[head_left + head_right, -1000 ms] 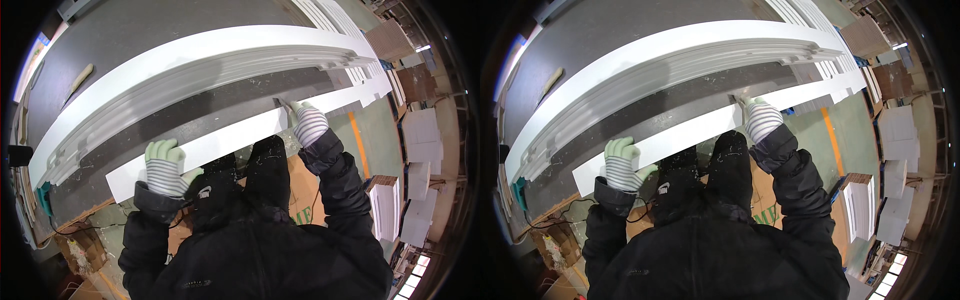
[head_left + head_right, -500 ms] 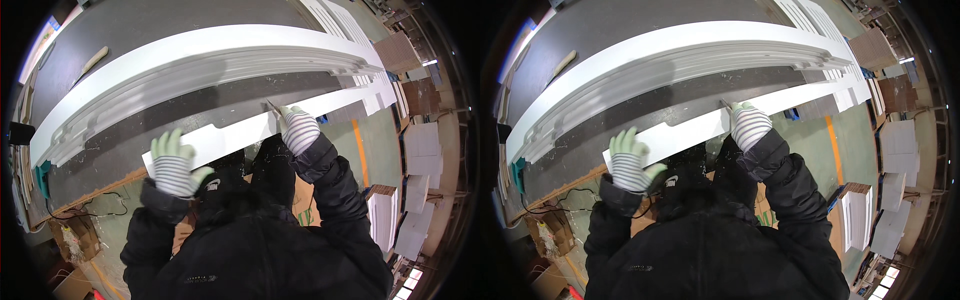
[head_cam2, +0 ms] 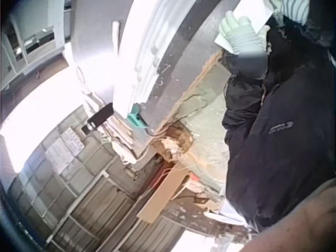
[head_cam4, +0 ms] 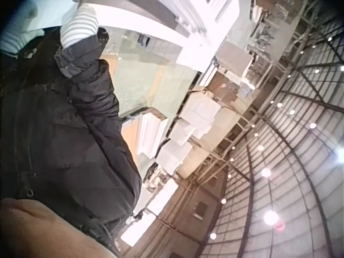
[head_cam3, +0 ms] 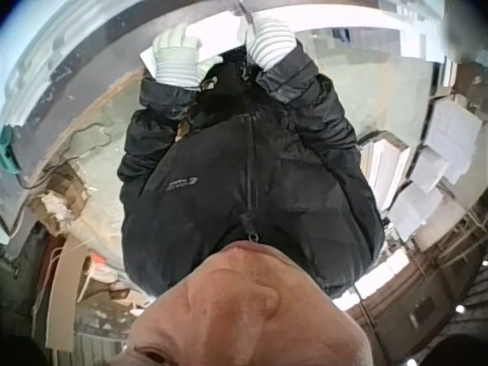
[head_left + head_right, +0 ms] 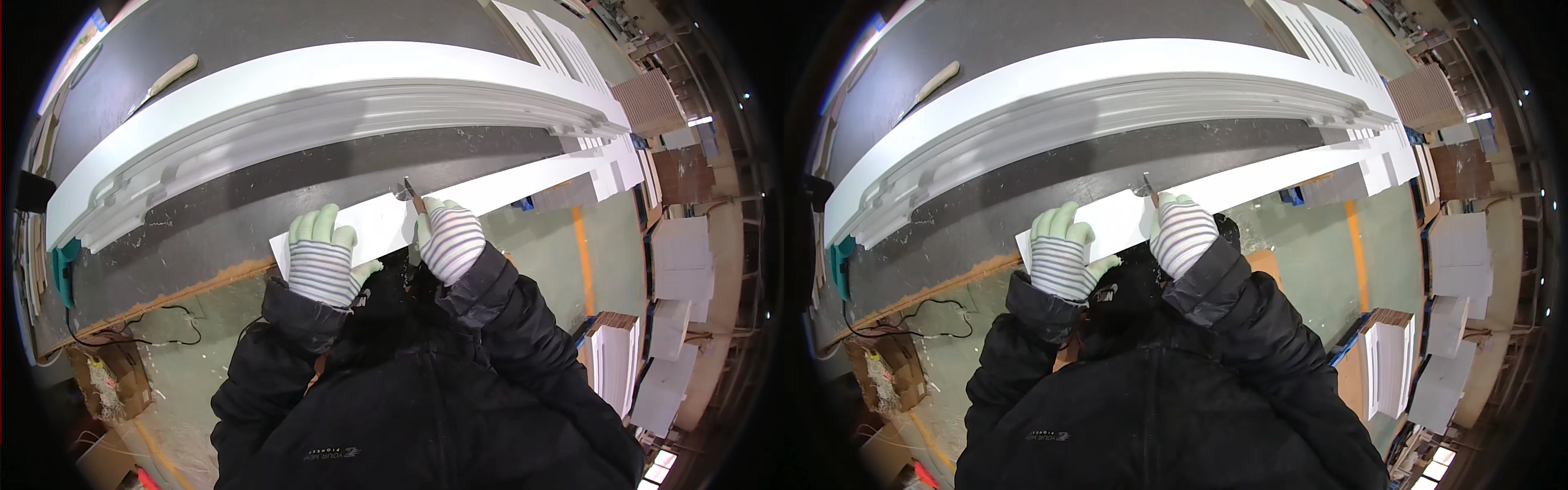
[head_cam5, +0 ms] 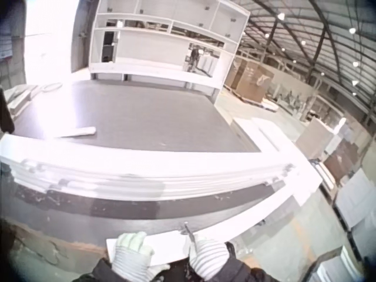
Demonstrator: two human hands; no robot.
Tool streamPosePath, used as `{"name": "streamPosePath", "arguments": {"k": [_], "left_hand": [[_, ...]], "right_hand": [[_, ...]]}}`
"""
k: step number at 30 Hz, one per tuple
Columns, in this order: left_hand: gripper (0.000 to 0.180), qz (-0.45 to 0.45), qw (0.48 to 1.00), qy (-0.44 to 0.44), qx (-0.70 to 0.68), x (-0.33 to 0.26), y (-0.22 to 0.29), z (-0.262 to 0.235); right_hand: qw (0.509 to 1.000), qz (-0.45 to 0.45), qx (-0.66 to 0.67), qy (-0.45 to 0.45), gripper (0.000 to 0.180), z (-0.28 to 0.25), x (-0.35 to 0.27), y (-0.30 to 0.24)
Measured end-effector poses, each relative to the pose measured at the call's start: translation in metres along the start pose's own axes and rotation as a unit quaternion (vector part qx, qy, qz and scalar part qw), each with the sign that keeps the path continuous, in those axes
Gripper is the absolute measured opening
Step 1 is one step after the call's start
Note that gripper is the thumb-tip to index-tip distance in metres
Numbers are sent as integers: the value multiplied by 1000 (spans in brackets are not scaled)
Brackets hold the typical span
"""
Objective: Scraping excess material from the edges of white wooden boards using a hand tool.
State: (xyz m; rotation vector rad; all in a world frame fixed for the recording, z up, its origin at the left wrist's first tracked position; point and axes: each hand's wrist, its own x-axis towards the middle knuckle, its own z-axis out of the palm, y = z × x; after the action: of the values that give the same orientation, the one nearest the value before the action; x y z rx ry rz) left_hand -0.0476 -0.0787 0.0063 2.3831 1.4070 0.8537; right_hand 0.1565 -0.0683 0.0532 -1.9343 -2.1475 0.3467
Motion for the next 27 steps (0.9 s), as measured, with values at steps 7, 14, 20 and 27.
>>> {"name": "streamPosePath", "arguments": {"k": [7, 14, 20, 27], "left_hand": [[50, 10, 999, 27, -18, -2, -2, 2], [27, 133, 990, 39, -32, -11, 7, 15], [31, 109, 992, -48, 37, 9, 21, 25], [39, -39, 984, -102, 142, -29, 5, -9]], "right_hand": [[963, 53, 256, -58, 40, 4, 10, -1], [989, -63, -120, -66, 44, 0, 6, -24], [963, -138, -161, -167, 43, 9, 10, -94], [978, -153, -82, -113, 32, 16, 12, -116]]}}
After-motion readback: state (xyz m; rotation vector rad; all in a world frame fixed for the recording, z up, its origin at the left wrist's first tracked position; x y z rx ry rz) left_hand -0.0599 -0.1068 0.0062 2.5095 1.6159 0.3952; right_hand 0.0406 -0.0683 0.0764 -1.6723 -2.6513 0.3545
